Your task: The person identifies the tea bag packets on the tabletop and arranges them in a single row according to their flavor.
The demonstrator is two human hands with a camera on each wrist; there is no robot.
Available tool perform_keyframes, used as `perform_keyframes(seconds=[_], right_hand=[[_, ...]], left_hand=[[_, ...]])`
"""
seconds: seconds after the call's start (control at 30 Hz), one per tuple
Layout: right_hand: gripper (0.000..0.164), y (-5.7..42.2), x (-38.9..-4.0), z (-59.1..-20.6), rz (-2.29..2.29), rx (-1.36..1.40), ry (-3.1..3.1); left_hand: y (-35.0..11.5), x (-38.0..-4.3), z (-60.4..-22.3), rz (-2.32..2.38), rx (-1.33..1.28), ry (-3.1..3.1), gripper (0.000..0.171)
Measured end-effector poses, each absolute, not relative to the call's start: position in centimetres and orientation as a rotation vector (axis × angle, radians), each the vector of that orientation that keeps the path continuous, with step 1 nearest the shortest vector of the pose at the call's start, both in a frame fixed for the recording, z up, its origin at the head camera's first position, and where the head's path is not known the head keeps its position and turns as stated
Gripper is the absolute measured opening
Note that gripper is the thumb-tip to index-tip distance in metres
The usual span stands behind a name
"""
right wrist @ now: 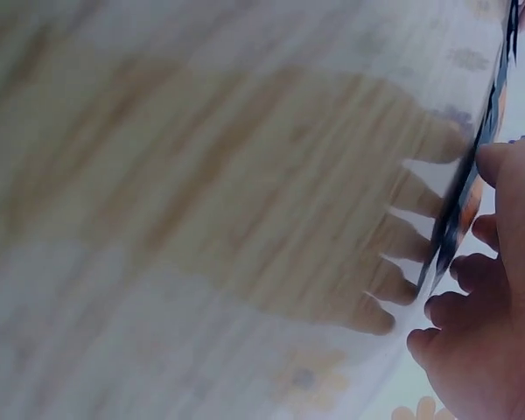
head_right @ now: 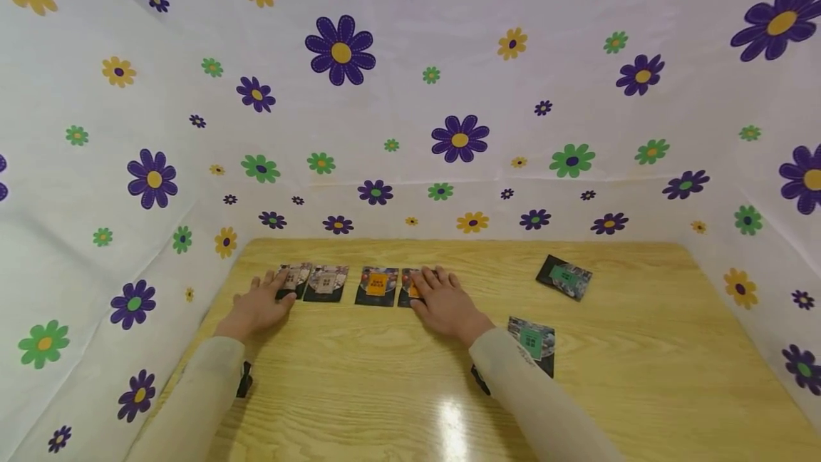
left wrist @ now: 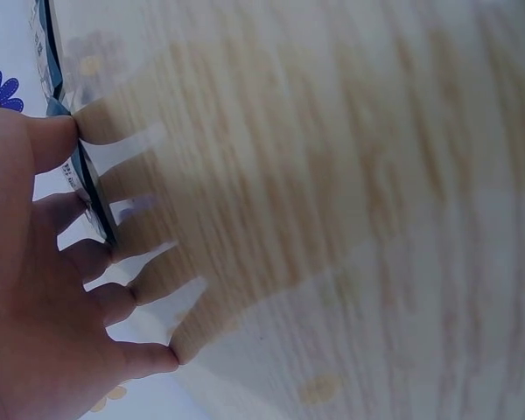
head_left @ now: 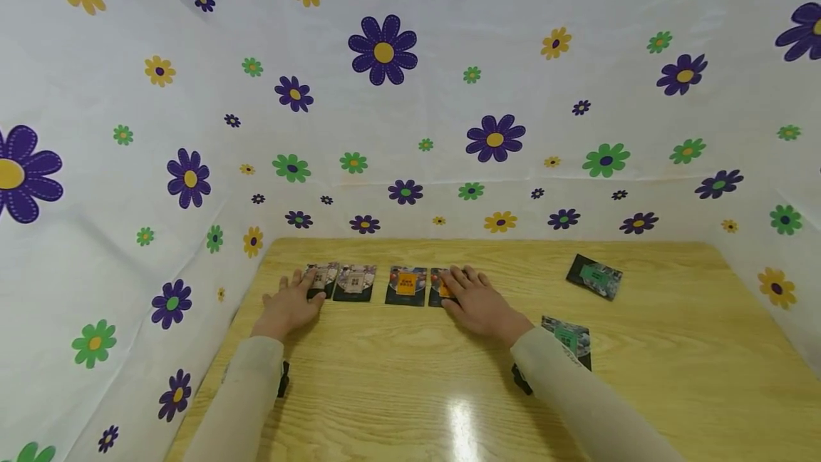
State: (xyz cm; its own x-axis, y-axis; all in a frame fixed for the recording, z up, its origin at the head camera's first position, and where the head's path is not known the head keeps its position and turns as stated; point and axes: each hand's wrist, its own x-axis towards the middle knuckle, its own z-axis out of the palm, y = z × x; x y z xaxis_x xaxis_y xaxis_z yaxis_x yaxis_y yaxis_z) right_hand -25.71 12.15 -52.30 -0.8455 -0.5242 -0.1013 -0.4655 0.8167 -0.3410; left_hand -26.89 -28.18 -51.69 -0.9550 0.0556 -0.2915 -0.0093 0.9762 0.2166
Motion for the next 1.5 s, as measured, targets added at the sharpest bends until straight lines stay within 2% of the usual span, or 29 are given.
perform_keyframes(seconds=[0.3,0.73,0.97,1.5], right_hand=[[0.063,14.3,-25.3,-51.2,-0.519,-0.73,2.896],[0.062,24.2,-21.9,-49.7,-0.663,-0.571,2.983],[0.064,27.9,-19.6,-49.6,-0.611,-0.492,2.999],[0.057,29.4,-15.5,-50.4,-0.531,-0.516,3.007]], left_hand=[[-28.4,-26.8,-51.8,0.309,0.044,2.831,0.073],[-28.2,-26.7,-51.8,0.329,0.043,2.824,0.072],[-28.3,-26.8,-51.9,0.327,0.048,2.825,0.072],[-28.3,-26.8,-51.9,0.313,0.053,2.838,0.072]])
